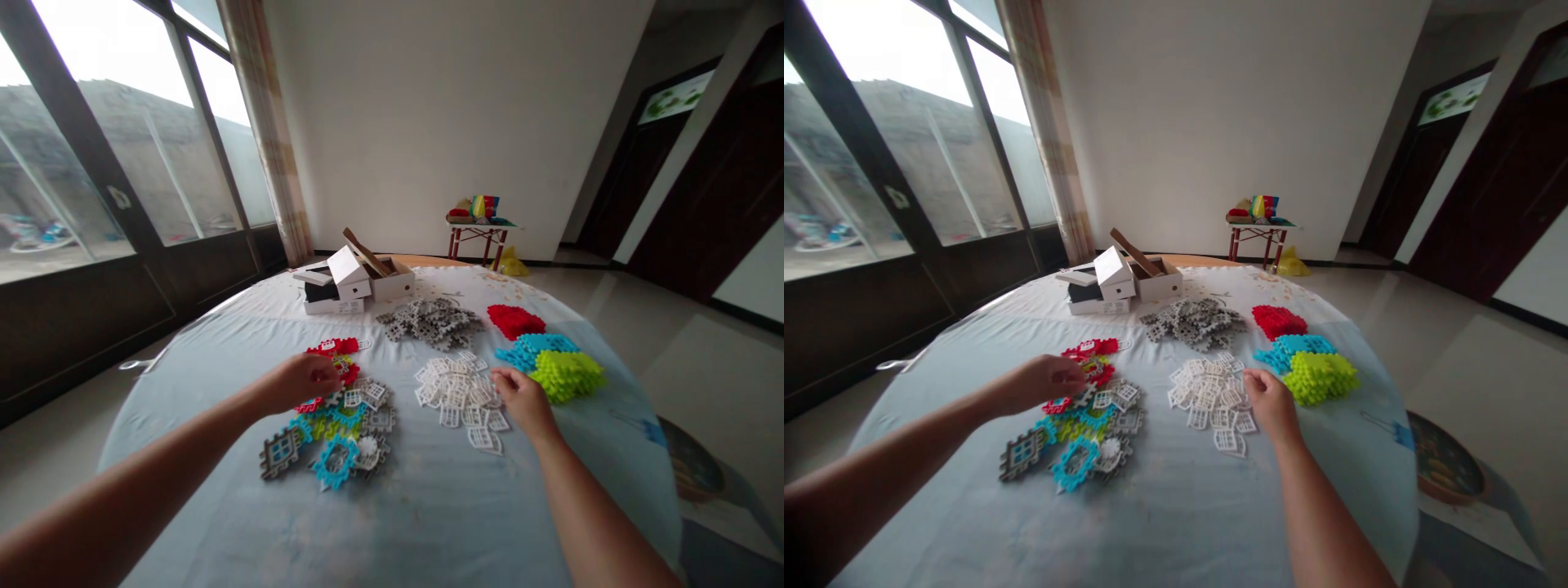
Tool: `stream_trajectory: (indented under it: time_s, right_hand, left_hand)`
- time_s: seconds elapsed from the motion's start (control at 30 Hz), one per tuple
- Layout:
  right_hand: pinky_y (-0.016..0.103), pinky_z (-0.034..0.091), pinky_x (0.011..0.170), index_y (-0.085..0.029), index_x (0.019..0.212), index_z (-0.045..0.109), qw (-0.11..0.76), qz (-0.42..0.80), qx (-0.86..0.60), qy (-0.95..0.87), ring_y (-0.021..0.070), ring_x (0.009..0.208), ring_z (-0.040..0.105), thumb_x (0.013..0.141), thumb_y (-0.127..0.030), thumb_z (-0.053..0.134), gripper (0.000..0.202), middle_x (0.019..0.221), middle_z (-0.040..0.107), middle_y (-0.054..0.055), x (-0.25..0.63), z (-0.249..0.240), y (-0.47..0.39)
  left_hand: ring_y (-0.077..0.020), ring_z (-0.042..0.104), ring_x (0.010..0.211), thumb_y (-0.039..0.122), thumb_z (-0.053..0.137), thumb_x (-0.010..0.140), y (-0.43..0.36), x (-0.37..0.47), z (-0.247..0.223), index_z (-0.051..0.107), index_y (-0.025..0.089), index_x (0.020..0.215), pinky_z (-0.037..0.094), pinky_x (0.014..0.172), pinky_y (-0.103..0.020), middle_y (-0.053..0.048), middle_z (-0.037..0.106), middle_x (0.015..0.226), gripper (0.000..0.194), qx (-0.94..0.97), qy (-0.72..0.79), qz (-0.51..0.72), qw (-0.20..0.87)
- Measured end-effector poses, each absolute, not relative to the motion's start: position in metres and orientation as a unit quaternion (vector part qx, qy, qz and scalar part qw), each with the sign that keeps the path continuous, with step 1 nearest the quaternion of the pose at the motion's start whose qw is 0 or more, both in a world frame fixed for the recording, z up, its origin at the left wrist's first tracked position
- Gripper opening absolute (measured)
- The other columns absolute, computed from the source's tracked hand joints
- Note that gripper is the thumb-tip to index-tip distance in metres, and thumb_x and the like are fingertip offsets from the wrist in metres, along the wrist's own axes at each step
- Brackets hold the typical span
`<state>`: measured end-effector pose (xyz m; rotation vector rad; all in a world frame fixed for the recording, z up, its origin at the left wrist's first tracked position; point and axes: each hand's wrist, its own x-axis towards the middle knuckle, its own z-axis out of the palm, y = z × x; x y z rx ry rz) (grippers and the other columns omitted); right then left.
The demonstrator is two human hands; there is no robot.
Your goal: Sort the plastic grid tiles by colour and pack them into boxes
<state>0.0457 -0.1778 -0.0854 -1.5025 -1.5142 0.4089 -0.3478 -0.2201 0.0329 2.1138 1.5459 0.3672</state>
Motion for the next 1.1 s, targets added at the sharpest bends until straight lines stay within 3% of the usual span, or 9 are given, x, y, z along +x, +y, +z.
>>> stream_trajectory:
  time_s: [0.23, 0.4, 0.63, 0.87, 1.0, 1.1]
  right_hand:
    - [0.029, 0.048, 0.068, -0.016, 0.089, 0.065, 0.46, 0.175, -0.611, -0.62, 0.0214, 0.076, 0.063, 0.074, -0.043, 0.046, 0.036, 0.08, 0.069, 0.008, 0.047, -0.088, -0.176]
    - [0.029, 0.048, 0.066, -0.015, 0.09, 0.065, 0.46, 0.174, -0.611, -0.62, 0.0214, 0.076, 0.063, 0.074, -0.043, 0.046, 0.037, 0.082, 0.069, 0.009, 0.048, -0.089, -0.176]
    - [0.03, 0.048, 0.068, -0.015, 0.089, 0.066, 0.461, 0.169, -0.615, -0.618, 0.021, 0.075, 0.063, 0.074, -0.043, 0.045, 0.038, 0.082, 0.069, 0.009, 0.045, -0.084, -0.18]
    - [0.03, 0.048, 0.071, -0.016, 0.087, 0.066, 0.469, 0.158, -0.607, -0.622, 0.0207, 0.074, 0.063, 0.076, -0.041, 0.045, 0.034, 0.084, 0.069, 0.009, 0.041, -0.081, -0.18]
    - [0.029, 0.048, 0.07, -0.016, 0.087, 0.065, 0.473, 0.162, -0.601, -0.623, 0.0201, 0.073, 0.063, 0.077, -0.04, 0.045, 0.033, 0.082, 0.069, 0.008, 0.04, -0.08, -0.179]
    - [0.028, 0.048, 0.068, -0.016, 0.088, 0.065, 0.476, 0.168, -0.598, -0.623, 0.0199, 0.072, 0.063, 0.077, -0.039, 0.045, 0.032, 0.081, 0.069, 0.008, 0.038, -0.08, -0.178]
  left_hand:
    - [-0.018, 0.056, 0.069, 0.051, 0.063, 0.057, -0.261, -0.406, 0.01, 0.063, 0.019, 0.085, 0.039, 0.058, -0.025, -0.004, 0.066, 0.084, 0.043, 0.721, 0.648, -0.037, 0.244]
    - [-0.018, 0.054, 0.066, 0.042, 0.067, 0.05, -0.266, -0.409, 0.001, 0.059, 0.017, 0.072, 0.037, 0.055, -0.024, -0.001, 0.063, 0.071, 0.034, 0.704, 0.668, -0.049, 0.238]
    - [-0.0129, 0.05, 0.058, 0.045, 0.064, 0.061, -0.251, -0.398, 0.026, 0.063, 0.017, 0.075, 0.035, 0.052, -0.022, 0.002, 0.06, 0.062, 0.031, 0.701, 0.593, 0.017, 0.394]
    - [-0.0093, 0.047, 0.052, 0.054, 0.06, 0.066, -0.218, -0.371, 0.064, 0.066, 0.02, 0.077, 0.03, 0.045, -0.019, 0.002, 0.059, 0.058, 0.037, 0.702, 0.571, 0.074, 0.42]
    - [-0.0116, 0.055, 0.057, 0.051, 0.068, 0.059, -0.181, -0.348, 0.057, 0.068, 0.018, 0.084, 0.039, 0.049, -0.021, -0.003, 0.063, 0.064, 0.041, 0.642, 0.576, 0.183, 0.473]
    - [-0.0133, 0.057, 0.055, 0.048, 0.075, 0.05, -0.142, -0.331, 0.039, 0.068, 0.014, 0.083, 0.044, 0.051, -0.024, -0.004, 0.064, 0.063, 0.048, 0.58, 0.62, 0.278, 0.449]
